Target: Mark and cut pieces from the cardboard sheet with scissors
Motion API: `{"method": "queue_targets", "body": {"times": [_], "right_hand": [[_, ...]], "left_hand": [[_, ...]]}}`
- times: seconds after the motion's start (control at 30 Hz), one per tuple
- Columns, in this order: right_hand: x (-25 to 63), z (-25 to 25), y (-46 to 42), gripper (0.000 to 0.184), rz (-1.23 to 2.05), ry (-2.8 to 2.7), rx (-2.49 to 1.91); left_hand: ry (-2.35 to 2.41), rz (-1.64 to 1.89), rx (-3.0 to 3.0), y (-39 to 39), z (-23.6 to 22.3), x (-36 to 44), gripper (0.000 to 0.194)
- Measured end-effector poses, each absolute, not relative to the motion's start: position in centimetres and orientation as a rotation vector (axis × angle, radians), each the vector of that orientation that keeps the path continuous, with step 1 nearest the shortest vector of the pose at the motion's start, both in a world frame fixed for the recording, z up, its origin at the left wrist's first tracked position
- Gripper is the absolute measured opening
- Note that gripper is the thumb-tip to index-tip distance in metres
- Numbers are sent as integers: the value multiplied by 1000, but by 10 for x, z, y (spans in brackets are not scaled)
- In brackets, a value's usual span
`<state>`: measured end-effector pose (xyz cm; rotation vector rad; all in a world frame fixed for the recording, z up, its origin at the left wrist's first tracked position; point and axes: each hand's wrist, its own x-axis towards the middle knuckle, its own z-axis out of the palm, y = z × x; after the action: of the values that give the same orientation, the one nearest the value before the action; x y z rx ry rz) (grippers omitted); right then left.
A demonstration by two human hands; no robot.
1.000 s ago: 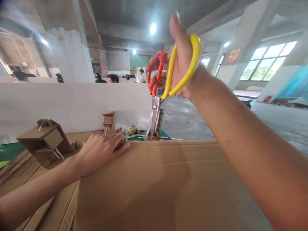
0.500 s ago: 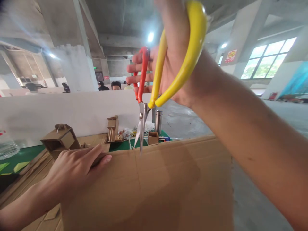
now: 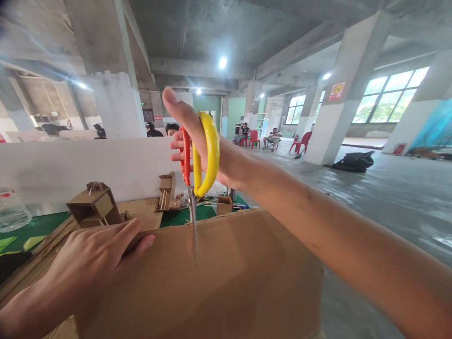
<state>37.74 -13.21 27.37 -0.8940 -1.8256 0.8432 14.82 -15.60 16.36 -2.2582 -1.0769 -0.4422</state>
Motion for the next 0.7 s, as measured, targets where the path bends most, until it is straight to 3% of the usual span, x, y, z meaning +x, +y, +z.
{"method": "queue_targets", "body": {"times": [0.13, 0.7], "right_hand": [[377, 276, -133, 66, 1154, -1606, -844], [365, 267, -133, 67, 1142, -1547, -799]], "left_hand": [[-1081, -454, -2259, -156, 163, 147, 41], [-971, -557, -2283, -153, 157, 136, 32]]}}
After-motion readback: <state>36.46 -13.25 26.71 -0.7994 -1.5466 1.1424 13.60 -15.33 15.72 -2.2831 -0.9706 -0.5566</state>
